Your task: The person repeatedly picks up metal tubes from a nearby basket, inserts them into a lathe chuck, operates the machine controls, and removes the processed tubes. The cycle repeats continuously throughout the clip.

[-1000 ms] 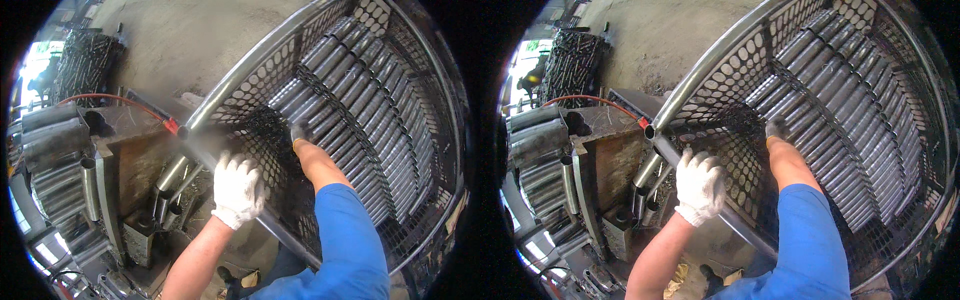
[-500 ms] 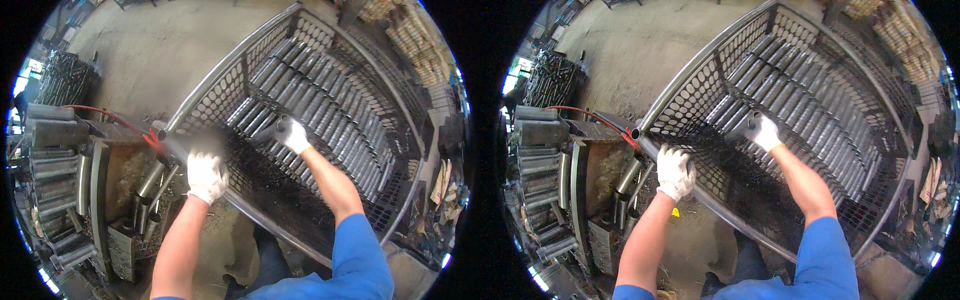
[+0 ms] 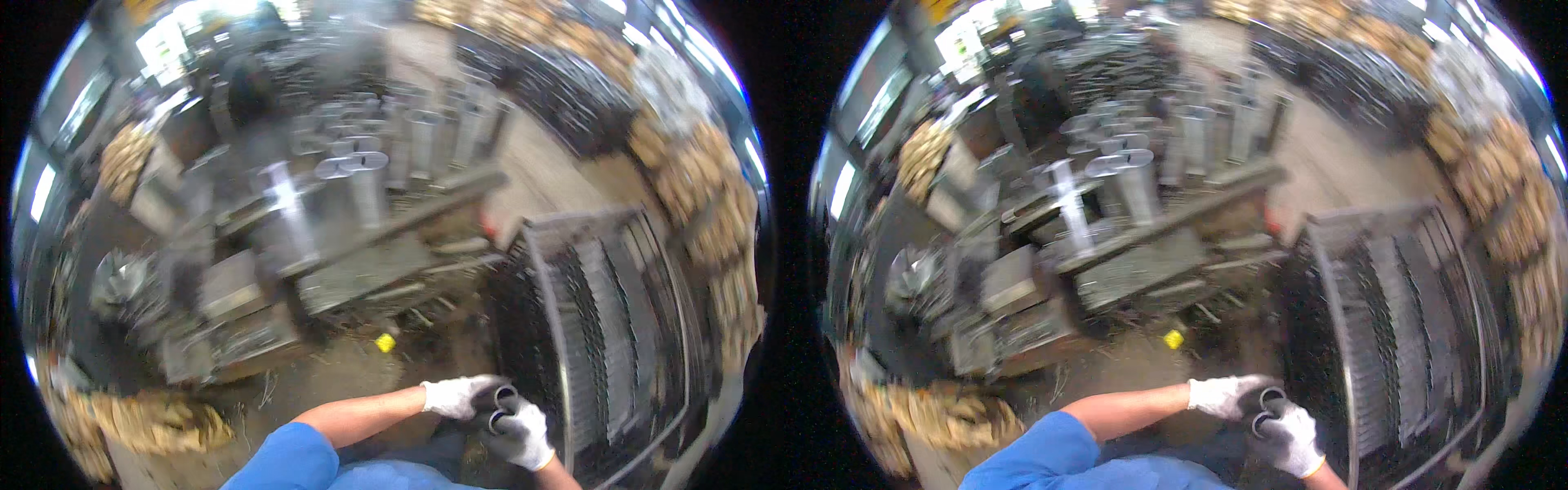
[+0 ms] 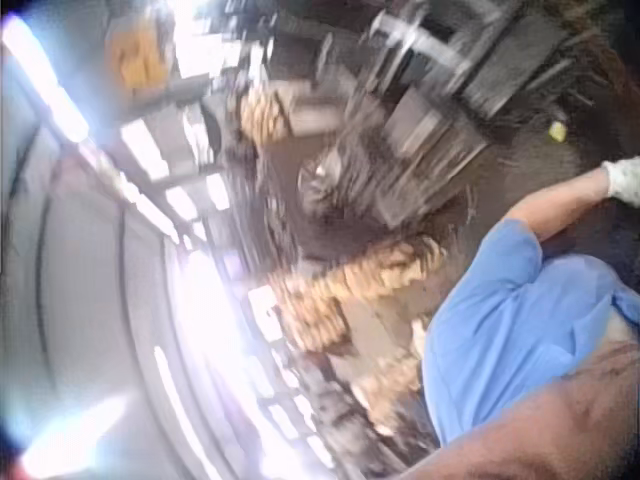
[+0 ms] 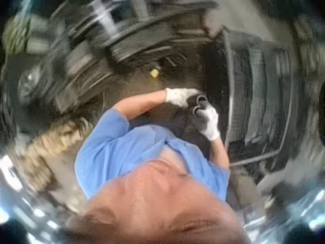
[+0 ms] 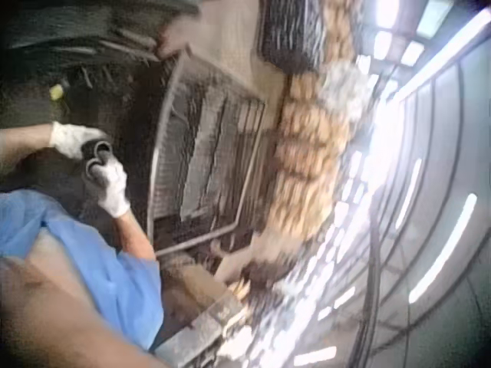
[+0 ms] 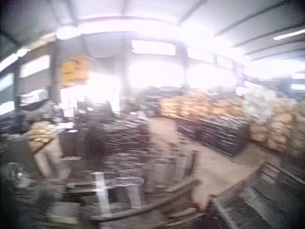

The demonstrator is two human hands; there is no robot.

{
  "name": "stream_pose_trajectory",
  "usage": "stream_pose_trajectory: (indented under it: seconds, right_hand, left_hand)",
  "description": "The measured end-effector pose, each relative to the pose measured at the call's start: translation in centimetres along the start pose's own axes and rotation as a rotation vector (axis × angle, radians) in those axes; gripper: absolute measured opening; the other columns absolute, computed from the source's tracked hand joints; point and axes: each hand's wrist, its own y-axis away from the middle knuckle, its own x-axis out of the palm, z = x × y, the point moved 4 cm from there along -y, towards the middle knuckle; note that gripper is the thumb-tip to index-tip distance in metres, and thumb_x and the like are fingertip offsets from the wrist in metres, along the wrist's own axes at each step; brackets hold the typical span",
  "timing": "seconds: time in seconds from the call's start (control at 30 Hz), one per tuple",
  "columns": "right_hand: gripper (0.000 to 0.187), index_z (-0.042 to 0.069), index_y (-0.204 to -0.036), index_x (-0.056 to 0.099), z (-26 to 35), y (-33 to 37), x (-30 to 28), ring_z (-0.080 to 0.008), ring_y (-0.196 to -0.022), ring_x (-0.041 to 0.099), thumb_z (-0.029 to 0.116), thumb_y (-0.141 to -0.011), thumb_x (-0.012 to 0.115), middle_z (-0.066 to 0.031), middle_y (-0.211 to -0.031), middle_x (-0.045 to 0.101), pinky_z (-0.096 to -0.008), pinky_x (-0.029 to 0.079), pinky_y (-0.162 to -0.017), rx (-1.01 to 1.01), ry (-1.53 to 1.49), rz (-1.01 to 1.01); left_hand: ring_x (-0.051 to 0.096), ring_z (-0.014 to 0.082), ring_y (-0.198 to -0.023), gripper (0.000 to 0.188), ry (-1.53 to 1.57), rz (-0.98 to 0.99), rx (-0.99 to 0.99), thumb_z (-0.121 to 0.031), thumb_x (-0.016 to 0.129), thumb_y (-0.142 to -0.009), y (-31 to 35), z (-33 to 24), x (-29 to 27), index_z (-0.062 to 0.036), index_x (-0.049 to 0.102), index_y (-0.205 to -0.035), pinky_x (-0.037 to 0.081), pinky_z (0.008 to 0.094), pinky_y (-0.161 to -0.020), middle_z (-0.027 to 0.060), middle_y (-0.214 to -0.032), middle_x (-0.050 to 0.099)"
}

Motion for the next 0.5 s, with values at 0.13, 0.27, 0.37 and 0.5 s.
stream_pose_trajectory:
  seconds: [0.13, 0.27, 0.37, 0.5]
  right_hand:
    - [0.021, 0.015, -0.081, 0.073, 13.1, -5.8, 10.5, -0.0369, -0.084, 0.072, 0.024, -0.073, 0.089, -0.0119, -0.103, 0.074, -0.0462, 0.058, -0.068, -0.119, -0.033, 0.266]
    - [0.02, 0.009, -0.077, 0.069, 25.2, -13.3, 15.6, -0.0351, -0.095, 0.075, 0.02, -0.079, 0.086, -0.0136, -0.116, 0.077, -0.0444, 0.061, -0.075, -0.385, -0.17, 0.3]
    - [0.02, 0.009, -0.076, 0.069, 31.5, -18.5, 17.1, -0.0336, -0.093, 0.075, 0.017, -0.078, 0.087, -0.0127, -0.113, 0.077, -0.0443, 0.061, -0.076, -0.457, -0.189, 0.303]
    - [0.024, 0.011, -0.073, 0.067, 38.3, -25.3, 20.0, -0.0324, -0.085, 0.074, 0.017, -0.076, 0.09, -0.0107, -0.106, 0.077, -0.0413, 0.06, -0.071, -0.617, -0.235, 0.135]
  left_hand:
    - [0.066, 0.0252, -0.118, 0.056, 0.1, -0.065, 0.015, -0.011, 0.075, -0.082, 18.0, 1.5, -0.8, -0.0072, 0.063, -0.136, 0.051, 0.0409, -0.106, 0.0146, -0.128, 0.071]
    - [0.07, 0.0301, -0.117, 0.057, -0.121, -0.536, -0.2, -0.013, 0.077, -0.077, 36.8, 4.6, -2.6, -0.0098, 0.065, -0.132, 0.054, 0.041, -0.103, 0.0148, -0.123, 0.073]
    - [0.074, 0.0379, -0.1, 0.048, -0.282, -0.957, -0.339, -0.025, 0.082, -0.08, 49.7, 5.0, -2.2, -0.0127, 0.07, -0.125, 0.06, 0.0451, -0.087, 0.0165, -0.108, 0.076]
    - [0.076, 0.0298, -0.092, 0.034, -0.079, -1.468, -0.411, -0.016, 0.08, -0.075, 62.0, 1.8, -2.9, -0.0117, 0.071, -0.108, 0.06, 0.0398, -0.085, 0.0142, -0.099, 0.077]
